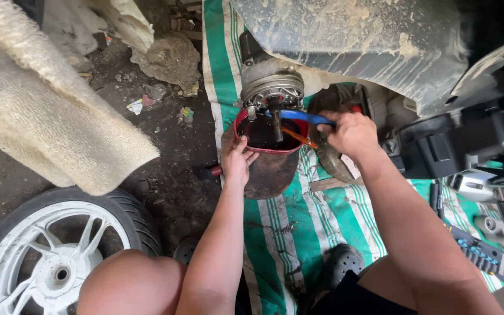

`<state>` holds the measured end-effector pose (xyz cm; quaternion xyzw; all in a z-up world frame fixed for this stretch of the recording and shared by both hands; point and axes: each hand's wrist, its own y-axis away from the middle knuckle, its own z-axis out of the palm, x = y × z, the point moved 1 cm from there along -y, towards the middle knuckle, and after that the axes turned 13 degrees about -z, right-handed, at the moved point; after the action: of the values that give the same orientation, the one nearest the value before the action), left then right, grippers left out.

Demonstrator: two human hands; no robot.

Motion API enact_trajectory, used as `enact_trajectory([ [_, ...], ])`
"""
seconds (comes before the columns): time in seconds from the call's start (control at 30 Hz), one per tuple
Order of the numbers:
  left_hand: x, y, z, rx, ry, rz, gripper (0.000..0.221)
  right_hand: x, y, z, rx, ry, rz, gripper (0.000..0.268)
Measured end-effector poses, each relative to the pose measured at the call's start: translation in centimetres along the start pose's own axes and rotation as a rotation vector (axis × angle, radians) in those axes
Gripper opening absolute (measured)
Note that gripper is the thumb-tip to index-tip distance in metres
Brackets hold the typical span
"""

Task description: Cleaning motorcycle brake shoes and the wheel hub using a brush and cleaning fluid.

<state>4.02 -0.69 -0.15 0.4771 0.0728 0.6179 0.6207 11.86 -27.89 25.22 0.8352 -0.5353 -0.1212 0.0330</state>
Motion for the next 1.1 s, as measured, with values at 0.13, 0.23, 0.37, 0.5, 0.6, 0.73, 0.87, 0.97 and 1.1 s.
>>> enact_trajectory([
  [0.13, 1.1, 0.9, 0.2, -0.015, -0.021, 0.022, 0.066, 0.2, -2.3, 1.8, 0.012, -0.191, -0.005, 0.039],
  [0.23, 1.6, 2.6, 0.9, -0.027, -0.027, 0.016, 0.070, 1.0, -2.7, 3.9, 0.020, -0.391, 0.005, 0.038],
  [0.37, 1.0, 0.8, 0.4, -0.021, 0.015, -0.004, 0.065, 1.0, -2.1, 5.9, 0.012, -0.534, 0.019, 0.040],
  [0.5, 2.6, 4.6, 2.6, -0.003, 0.018, -0.005, 0.059, -1.1, 0.3, -1.3, -0.001, -0.279, 0.041, 0.038],
  [0.6, 3.1, 5.4, 3.2, -0.043, -0.037, 0.016, 0.063, -0.6, 0.4, -2.3, 0.003, -0.184, 0.061, 0.037],
  [0.73, 0.7, -1.8, -0.9, 0.000, 0.021, -0.011, 0.056, -0.6, -1.4, -0.2, -0.035, -0.324, 0.025, 0.036],
  [0.87, 2.4, 2.9, 1.2, -0.021, 0.004, 0.000, 0.059, -1.9, -0.7, -0.4, -0.046, -0.569, 0.028, 0.038],
  [0.97, 1.1, 0.2, 0.1, -0.015, 0.022, -0.016, 0.055, -1.3, -1.1, 1.4, -0.014, -0.611, 0.017, 0.036],
  [1.1, 0.5, -1.0, 0.4, -0.025, 0.040, -0.032, 0.051, -2.1, -0.2, 1.3, -0.032, -0.659, 0.053, 0.038],
])
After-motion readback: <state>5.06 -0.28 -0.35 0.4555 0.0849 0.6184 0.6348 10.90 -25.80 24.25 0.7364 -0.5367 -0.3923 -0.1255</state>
